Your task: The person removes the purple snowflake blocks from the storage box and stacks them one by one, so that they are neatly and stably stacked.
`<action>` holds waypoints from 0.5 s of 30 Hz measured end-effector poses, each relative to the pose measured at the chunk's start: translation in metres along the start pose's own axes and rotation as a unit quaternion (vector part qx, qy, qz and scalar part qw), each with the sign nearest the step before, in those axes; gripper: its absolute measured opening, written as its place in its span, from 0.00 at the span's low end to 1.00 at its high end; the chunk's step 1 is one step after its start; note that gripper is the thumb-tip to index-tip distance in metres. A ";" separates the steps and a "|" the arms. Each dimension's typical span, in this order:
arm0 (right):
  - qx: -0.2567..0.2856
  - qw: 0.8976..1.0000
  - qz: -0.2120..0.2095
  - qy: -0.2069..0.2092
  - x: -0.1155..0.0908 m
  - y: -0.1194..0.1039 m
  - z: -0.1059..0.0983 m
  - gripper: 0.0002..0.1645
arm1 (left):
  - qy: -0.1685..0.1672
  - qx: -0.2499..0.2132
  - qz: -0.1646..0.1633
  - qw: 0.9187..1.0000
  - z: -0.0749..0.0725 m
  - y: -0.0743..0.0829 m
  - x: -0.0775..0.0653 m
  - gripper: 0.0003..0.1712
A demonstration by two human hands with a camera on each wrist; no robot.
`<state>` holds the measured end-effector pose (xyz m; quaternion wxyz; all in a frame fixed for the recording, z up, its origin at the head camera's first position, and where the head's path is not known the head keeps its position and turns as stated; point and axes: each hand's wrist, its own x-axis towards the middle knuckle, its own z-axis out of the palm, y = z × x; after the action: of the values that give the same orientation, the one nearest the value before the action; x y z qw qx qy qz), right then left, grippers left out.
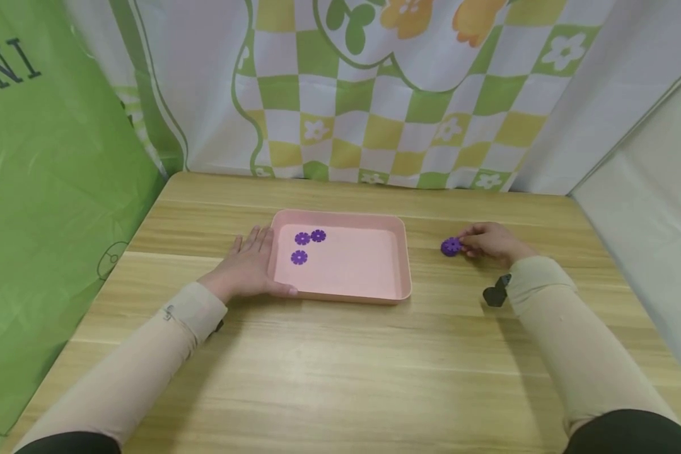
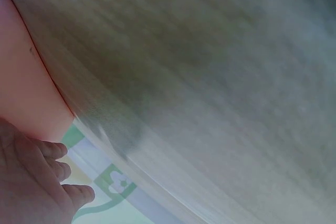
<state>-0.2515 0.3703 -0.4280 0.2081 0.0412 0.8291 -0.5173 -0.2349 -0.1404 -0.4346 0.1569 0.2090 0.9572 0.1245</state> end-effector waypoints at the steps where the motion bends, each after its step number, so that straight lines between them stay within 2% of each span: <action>1: -0.002 1.000 0.001 0.000 0.000 0.000 0.000 0.20 | -0.001 0.000 -0.001 1.000 0.000 0.000 0.000 0.91; 15: -0.005 1.000 0.005 -0.001 0.001 0.003 0.001 0.20 | -0.008 0.001 -0.003 1.000 -0.001 0.001 0.000 0.90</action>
<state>-0.2516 0.3710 -0.4316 0.2122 0.0436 0.8314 -0.5117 -0.2353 -0.1397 -0.4334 0.1645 0.2073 0.9566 0.1219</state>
